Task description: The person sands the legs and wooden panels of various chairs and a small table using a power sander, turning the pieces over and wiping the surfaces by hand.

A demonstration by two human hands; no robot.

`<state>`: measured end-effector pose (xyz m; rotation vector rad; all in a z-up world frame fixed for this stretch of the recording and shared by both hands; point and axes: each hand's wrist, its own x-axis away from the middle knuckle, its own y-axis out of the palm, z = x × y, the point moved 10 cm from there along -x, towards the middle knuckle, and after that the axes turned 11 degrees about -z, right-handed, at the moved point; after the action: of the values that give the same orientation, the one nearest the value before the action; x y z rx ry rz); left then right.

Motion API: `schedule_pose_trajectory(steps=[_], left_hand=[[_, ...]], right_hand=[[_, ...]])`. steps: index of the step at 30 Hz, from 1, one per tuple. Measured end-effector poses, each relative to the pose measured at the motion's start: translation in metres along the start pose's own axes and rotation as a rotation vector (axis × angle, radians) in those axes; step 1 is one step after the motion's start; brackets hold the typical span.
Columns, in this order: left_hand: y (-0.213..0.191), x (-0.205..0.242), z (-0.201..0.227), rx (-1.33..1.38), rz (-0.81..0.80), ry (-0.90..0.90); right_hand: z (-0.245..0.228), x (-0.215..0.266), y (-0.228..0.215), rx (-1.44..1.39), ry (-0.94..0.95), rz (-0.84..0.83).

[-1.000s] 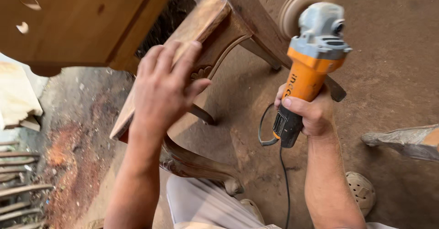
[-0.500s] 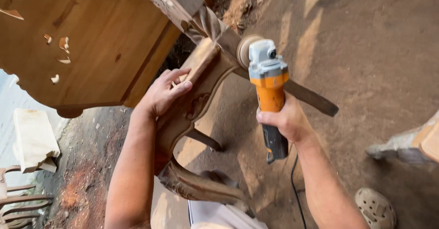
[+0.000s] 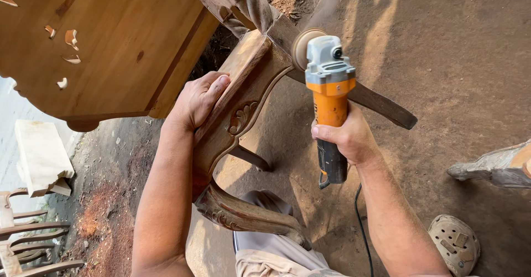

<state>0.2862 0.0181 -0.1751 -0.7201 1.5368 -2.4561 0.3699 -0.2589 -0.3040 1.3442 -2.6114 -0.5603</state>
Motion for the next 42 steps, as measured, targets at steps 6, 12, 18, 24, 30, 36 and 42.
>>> schedule_pose_trajectory(steps=[6,12,18,24,30,36,42], left_hand=[[0.001,-0.002,0.0,-0.016,0.002,0.004],[0.0,-0.001,-0.001,-0.024,0.008,-0.015],[0.001,-0.001,-0.001,-0.027,0.004,-0.012],[0.002,-0.001,-0.002,-0.012,-0.019,-0.057],[0.003,-0.002,-0.002,-0.038,-0.013,-0.034],[0.001,0.0,-0.004,-0.028,0.001,-0.054],[0.001,-0.002,-0.004,-0.022,-0.005,-0.062]], right_hand=[[-0.002,0.002,0.0,-0.005,-0.033,-0.039],[-0.002,-0.006,0.002,-0.023,-0.031,-0.04],[-0.002,-0.007,-0.006,-0.029,-0.039,-0.035],[-0.006,-0.012,-0.003,0.055,-0.023,-0.001],[-0.008,-0.01,-0.004,0.045,-0.016,-0.012],[-0.009,-0.016,0.002,-0.008,-0.02,-0.009],[-0.016,-0.017,0.006,0.026,-0.032,-0.042]])
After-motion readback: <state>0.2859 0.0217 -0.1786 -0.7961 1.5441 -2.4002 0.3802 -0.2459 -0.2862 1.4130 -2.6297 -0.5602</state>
